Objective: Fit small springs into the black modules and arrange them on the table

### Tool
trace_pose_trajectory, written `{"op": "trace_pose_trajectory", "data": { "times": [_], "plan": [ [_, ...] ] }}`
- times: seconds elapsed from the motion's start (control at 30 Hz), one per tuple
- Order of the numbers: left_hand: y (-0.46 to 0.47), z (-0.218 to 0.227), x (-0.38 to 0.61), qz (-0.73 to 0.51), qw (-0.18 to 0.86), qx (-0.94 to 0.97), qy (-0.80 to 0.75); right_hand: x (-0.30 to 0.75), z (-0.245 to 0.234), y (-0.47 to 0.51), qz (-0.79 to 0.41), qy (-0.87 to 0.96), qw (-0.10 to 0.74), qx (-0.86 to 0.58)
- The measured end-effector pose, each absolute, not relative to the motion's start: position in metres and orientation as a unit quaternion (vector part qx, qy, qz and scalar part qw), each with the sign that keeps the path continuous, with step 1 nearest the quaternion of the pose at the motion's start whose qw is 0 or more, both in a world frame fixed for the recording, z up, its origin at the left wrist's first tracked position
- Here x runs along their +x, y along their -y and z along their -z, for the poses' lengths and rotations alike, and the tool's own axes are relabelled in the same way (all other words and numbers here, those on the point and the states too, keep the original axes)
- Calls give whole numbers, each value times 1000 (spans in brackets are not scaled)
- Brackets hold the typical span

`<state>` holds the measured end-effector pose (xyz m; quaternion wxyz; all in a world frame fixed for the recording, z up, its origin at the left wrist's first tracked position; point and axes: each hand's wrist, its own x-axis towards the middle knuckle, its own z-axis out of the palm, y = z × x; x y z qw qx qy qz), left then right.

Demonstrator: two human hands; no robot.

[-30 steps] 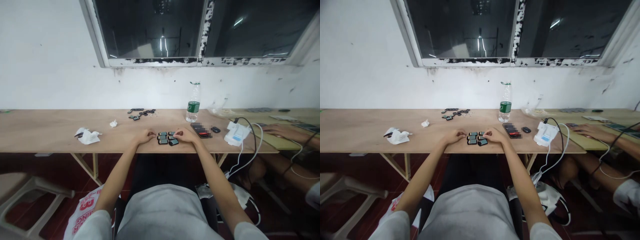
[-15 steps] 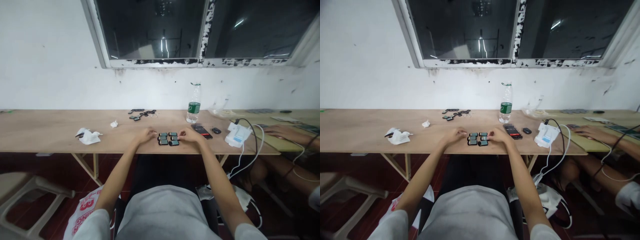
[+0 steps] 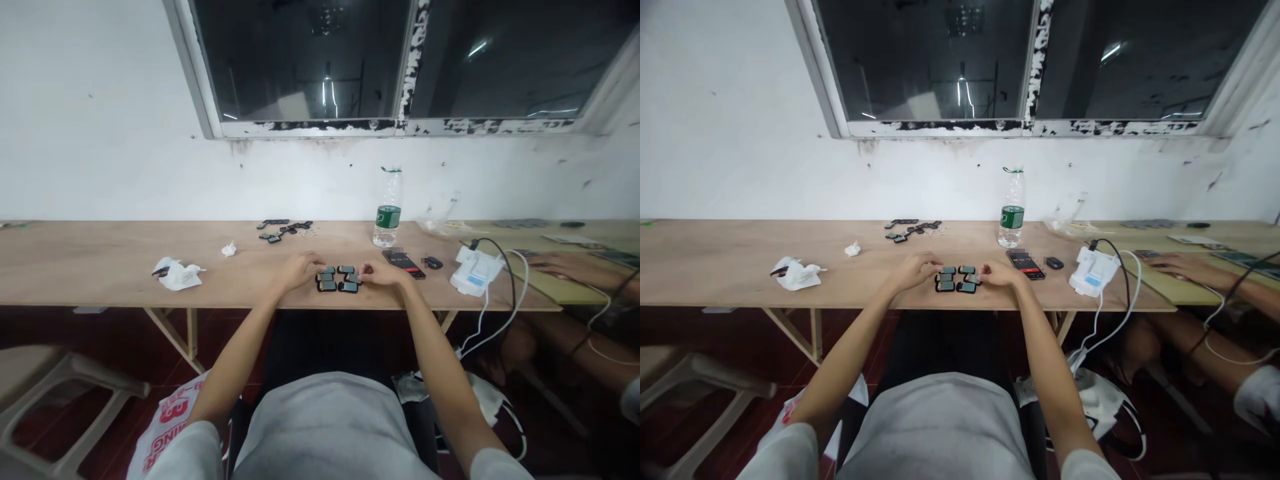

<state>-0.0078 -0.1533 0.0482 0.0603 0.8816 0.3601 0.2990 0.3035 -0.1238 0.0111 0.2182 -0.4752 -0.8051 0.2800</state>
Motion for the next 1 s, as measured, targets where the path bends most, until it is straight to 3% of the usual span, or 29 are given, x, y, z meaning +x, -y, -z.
{"op": "trace_pose_trajectory", "data": {
  "times": [0.13,0.33,0.63,0.83,1.0],
  "plan": [
    [155,-45,-3,-294,53,881,-367,301,-14,127,-302,799,240,-460],
    [155,-41,2,-249,60,885,-388,299,-17,129,-290,823,178,-454],
    [152,-34,4,-239,79,892,-375,294,-17,130,-263,819,208,-466],
    [172,-15,40,-223,-10,941,-253,292,-15,131,-273,825,189,-457],
    [178,0,62,-193,-58,943,-265,295,-10,125,-248,817,218,-473]
  ]
}}
